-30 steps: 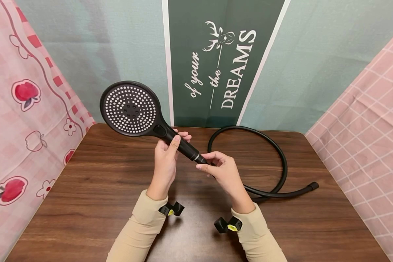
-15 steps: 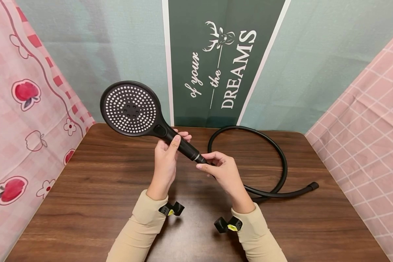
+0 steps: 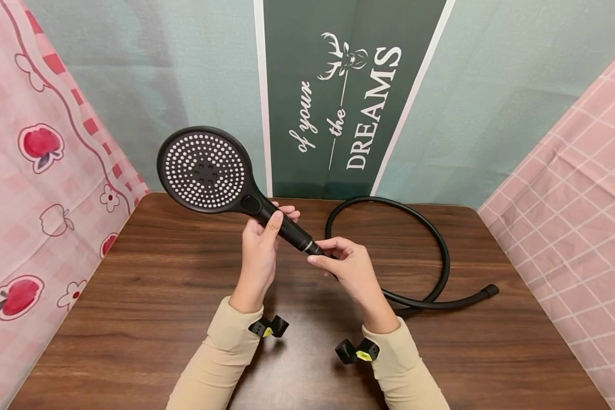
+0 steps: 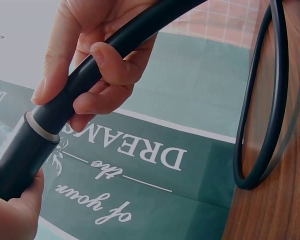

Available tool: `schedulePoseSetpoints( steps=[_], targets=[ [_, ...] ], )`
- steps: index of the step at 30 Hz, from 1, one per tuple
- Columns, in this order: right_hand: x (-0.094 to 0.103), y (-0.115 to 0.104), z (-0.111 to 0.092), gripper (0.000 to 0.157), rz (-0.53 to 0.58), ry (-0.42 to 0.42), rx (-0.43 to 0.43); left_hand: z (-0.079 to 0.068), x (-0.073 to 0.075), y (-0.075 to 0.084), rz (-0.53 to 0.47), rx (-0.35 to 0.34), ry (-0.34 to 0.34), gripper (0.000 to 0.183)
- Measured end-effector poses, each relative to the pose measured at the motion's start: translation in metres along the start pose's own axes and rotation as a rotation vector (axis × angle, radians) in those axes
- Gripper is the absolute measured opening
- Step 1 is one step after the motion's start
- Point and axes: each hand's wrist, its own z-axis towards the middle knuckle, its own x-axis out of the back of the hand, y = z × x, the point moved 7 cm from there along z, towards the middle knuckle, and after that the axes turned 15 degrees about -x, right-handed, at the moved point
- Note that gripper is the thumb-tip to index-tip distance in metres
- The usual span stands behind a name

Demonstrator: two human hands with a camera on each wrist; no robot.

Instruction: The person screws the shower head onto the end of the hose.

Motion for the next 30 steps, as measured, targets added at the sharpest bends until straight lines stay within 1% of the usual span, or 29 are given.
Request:
schedulePoseSetpoints(
  steps=[9,17,24,27,30],
  targets=[
    [-0.0001,0.0009,0.0004,0.028,0.002,-0.004,0.000,0.0003,-0.0003,-0.0001,-0.005,-0.008,-0.005,0.020],
    [-0.0012,0.0015,0.0002,0.028,0.002,-0.004,-0.002,0.0005,0.0009,-0.0001,0.003,-0.008,-0.006,0.027],
    [-0.0011,0.0026,0.0002,0.028,0.013,-0.005,-0.005,0.0004,-0.0003,0.0004,0.004,-0.011,-0.013,0.019],
    [-0.0014,0.0019,0.0000,0.028,0.019,-0.010,0.003,0.0004,0.0002,0.0000,0.003,-0.011,-0.010,0.023],
    [-0.0018,0.0009,-0.0005,0.029,0.030,-0.020,0.010,0.0005,0.0005,0.0003,0.000,-0.014,-0.006,0.032]
  ],
)
